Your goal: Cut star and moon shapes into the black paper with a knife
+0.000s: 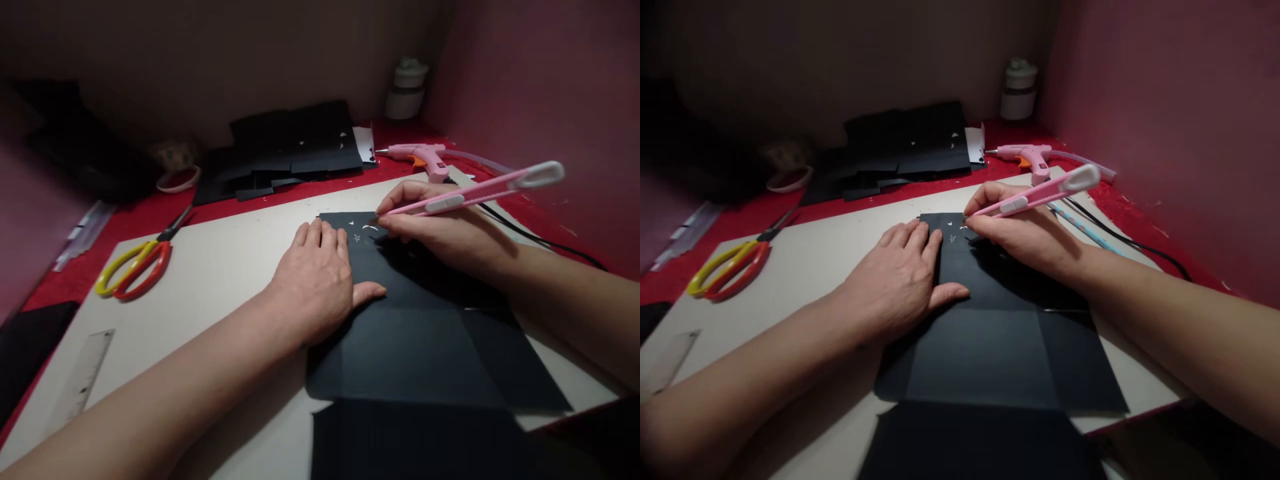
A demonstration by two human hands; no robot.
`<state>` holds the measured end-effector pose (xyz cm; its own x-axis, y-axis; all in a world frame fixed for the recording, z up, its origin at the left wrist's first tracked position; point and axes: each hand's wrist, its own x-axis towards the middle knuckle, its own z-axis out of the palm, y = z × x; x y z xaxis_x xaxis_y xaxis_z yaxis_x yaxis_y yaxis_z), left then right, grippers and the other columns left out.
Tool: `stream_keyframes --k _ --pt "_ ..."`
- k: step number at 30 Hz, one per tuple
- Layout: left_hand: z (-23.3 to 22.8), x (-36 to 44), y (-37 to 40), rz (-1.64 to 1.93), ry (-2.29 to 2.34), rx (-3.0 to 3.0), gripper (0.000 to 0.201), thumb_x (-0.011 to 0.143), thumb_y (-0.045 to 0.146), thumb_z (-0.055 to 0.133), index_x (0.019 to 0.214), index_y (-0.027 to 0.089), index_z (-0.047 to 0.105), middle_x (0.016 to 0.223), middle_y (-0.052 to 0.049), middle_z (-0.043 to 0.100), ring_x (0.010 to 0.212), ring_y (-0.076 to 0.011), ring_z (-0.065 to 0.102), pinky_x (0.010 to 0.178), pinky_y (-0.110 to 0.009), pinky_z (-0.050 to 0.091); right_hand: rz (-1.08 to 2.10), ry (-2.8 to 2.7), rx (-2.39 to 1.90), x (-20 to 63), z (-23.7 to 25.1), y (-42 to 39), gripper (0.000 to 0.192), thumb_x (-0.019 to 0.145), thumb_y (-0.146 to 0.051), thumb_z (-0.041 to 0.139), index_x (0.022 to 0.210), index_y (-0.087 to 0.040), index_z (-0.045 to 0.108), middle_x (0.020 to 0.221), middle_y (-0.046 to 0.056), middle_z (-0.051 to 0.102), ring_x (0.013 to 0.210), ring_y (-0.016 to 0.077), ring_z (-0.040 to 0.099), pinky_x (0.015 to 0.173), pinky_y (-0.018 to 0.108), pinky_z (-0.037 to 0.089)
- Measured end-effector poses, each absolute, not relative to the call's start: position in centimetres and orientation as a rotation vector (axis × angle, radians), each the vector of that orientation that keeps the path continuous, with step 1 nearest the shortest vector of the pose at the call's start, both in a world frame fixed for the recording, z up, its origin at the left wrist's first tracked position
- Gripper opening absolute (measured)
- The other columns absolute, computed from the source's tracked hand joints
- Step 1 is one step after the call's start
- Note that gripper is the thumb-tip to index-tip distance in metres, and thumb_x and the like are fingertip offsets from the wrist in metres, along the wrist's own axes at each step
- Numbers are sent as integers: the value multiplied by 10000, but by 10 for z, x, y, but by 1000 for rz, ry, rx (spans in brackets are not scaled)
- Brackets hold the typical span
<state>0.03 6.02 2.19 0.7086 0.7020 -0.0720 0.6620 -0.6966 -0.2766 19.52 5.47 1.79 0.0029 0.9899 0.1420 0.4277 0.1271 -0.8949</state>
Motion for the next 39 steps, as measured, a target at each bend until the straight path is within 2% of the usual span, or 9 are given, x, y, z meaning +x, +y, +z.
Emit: stream_keyframes --k 2,5,12,15,18,21,28,39 --pt "23 1 55 224 -1107 -2655 966 938 763 372 1352 -93 547 1217 -299 627 1216 -448 555 1041 -502 417 868 -1573 -1433 194 19 58 40 786 -182 700 801 -214 682 681 -13 651 590 125 562 521 274 415" --pt "24 -3 52 177 -1097 -2647 880 935 757 396 1261 -26 633 1089 -235 653 1068 -386 606 931 -445 458 889 -1598 -1431 186 25 56 69 774 -142 680 770 -211 676 649 -13 645 568 128 561 511 277 403" --pt "16 -13 52 -32 -1028 -2655 877 920 781 377 1100 -15 697 962 -222 638 965 -373 603 855 -457 459 836 -1638 -1424 163 25 37 106 761 -99 646 750 -202 625 674 -32 602 613 112 522 529 254 389" --pt "13 -17 59 -128 -988 -2753 871 886 798 443 1079 -11 701 1082 -255 644 1064 -396 603 920 -477 475 782 -1664 -1433 162 19 36 87 780 -129 635 747 -208 618 693 -30 601 629 116 524 541 258 397" --pt "11 -19 68 -132 -1021 -2888 924 871 798 492 1258 -33 616 1362 -297 562 1297 -418 516 1085 -493 414 730 -1682 -1445 163 15 38 77 793 -171 645 742 -217 611 690 -30 598 624 120 520 531 266 389" --pt "8 -19 73 -99 -1077 -2947 996 874 805 481 1393 -45 509 1483 -296 480 1403 -420 425 1166 -506 340 693 -1694 -1469 162 14 39 82 795 -183 655 739 -221 610 686 -32 606 617 118 524 525 269 382" --pt "9 -15 74 -122 -1091 -2947 984 864 806 496 1351 -46 561 1396 -268 542 1352 -427 451 1167 -491 337 664 -1698 -1489 161 12 39 59 799 -208 672 756 -213 631 715 -23 642 622 118 566 524 263 422" --pt "10 -14 73 -97 -1051 -2929 968 891 791 458 1340 -60 567 1378 -294 548 1324 -442 464 1148 -512 343 659 -1706 -1526 160 15 38 68 790 -213 685 748 -234 636 703 -16 640 611 133 562 517 280 414"
